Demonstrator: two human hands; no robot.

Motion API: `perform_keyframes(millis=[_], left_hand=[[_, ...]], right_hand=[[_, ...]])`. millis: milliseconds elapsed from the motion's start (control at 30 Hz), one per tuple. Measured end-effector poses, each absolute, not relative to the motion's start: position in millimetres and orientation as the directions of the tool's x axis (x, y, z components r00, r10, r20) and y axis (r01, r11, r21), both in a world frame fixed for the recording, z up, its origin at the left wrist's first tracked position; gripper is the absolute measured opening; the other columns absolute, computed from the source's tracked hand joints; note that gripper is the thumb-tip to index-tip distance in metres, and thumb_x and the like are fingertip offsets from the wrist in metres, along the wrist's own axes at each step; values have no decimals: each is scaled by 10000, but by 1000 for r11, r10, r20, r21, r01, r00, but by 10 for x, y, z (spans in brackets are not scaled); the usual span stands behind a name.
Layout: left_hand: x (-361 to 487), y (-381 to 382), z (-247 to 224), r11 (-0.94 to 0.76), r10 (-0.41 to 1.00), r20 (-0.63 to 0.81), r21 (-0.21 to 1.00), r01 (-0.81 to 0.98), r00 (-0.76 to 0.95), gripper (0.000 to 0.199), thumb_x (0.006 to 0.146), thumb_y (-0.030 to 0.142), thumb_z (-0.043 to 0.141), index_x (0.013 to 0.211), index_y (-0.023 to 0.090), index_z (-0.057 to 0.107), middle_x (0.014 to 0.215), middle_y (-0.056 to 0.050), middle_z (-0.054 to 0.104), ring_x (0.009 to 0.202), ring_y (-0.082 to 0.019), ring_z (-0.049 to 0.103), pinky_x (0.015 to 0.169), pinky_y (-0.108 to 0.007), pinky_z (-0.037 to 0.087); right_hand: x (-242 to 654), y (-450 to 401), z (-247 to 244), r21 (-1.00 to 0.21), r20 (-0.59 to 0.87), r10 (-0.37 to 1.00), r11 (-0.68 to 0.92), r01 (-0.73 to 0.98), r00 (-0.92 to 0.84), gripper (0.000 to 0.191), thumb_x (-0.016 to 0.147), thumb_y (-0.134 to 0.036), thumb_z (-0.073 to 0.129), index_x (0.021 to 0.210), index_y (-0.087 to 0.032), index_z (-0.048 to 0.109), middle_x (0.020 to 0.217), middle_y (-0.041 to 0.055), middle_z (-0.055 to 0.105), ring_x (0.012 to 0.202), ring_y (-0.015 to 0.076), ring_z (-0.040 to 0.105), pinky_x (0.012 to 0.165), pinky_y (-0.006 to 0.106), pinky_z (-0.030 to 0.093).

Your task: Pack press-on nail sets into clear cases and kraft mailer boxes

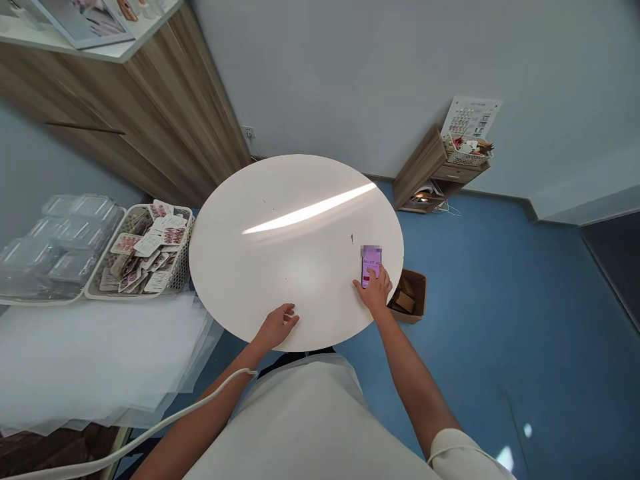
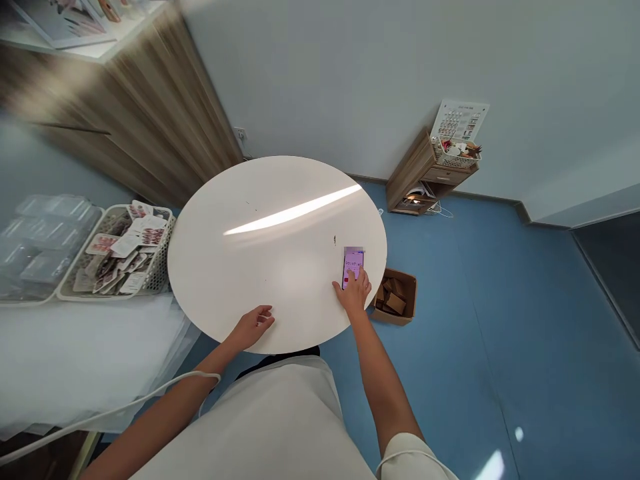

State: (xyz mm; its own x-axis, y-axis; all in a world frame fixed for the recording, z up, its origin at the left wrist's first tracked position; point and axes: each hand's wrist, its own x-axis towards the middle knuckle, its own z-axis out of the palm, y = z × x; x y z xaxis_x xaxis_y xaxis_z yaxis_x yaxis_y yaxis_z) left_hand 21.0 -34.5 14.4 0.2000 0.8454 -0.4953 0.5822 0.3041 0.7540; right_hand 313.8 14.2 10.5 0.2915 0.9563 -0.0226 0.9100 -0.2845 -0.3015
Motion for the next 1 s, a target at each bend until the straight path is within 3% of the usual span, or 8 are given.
perform_keyframes(millis=[133, 300, 467, 600, 833, 1000], left_hand=[[256, -257, 217, 307, 870, -472, 746, 591, 144, 426, 761, 454, 450, 1100, 201, 500, 1043, -73, 594, 924, -198, 566, 771, -325, 461], [166, -268, 369, 324, 914, -406, 736, 595, 4, 427, 767, 435, 453, 1118, 196, 499, 1087, -78, 578, 927, -202, 563, 745, -327, 463], [-223, -414, 491, 380, 923, -333, 701, 604, -195, 433, 773, 416, 459, 1140, 187, 486, 1102, -86, 566, 956, -211, 549, 755, -333, 458], [-681, -564, 523, 459, 888, -308, 644, 612, -343, 436, 778, 402, 458, 1151, 176, 474, 1128, -94, 547, 1012, -224, 518, 809, -343, 433], [-1588, -611, 480, 531, 834, -251, 604, 594, -491, 426, 786, 428, 449, 1135, 186, 483, 1146, -94, 516, 1021, -231, 510, 763, -314, 442], [-2234, -475, 398, 481, 851, -174, 639, 600, -496, 393, 776, 392, 479, 1105, 178, 504, 1131, -91, 526, 1011, -229, 514, 797, -334, 442]], right_hand=[[2924, 73, 152, -424, 43, 980, -159, 892, 195, 487, 761, -452, 469, 1178, -209, 405, 1341, 135, 273, 1227, 317, 221, 934, 524, 219], [2392, 131, 163, -575, 24, 988, 137, 807, -150, 450, 776, -389, 466, 1188, -224, 394, 1272, 110, 386, 1192, 277, 318, 938, 484, 272], [1777, 371, 257, -710, -58, 848, 336, 619, -527, 451, 804, -328, 439, 1235, -220, 361, 1118, 85, 532, 982, 207, 519, 850, 387, 396], [1275, 569, 401, -716, -152, 666, 435, 545, -731, 388, 812, -284, 433, 1199, -265, 412, 1070, 41, 565, 835, 161, 574, 757, 336, 438], [240, 734, 515, -677, -172, 510, 561, 478, -843, 326, 807, -274, 450, 1130, -266, 494, 1051, 39, 585, 867, 177, 582, 748, 329, 436], [-485, 750, 480, -719, -205, 504, 504, 478, -839, 313, 801, -282, 470, 1110, -252, 507, 1018, 34, 592, 800, 145, 580, 736, 297, 434]])
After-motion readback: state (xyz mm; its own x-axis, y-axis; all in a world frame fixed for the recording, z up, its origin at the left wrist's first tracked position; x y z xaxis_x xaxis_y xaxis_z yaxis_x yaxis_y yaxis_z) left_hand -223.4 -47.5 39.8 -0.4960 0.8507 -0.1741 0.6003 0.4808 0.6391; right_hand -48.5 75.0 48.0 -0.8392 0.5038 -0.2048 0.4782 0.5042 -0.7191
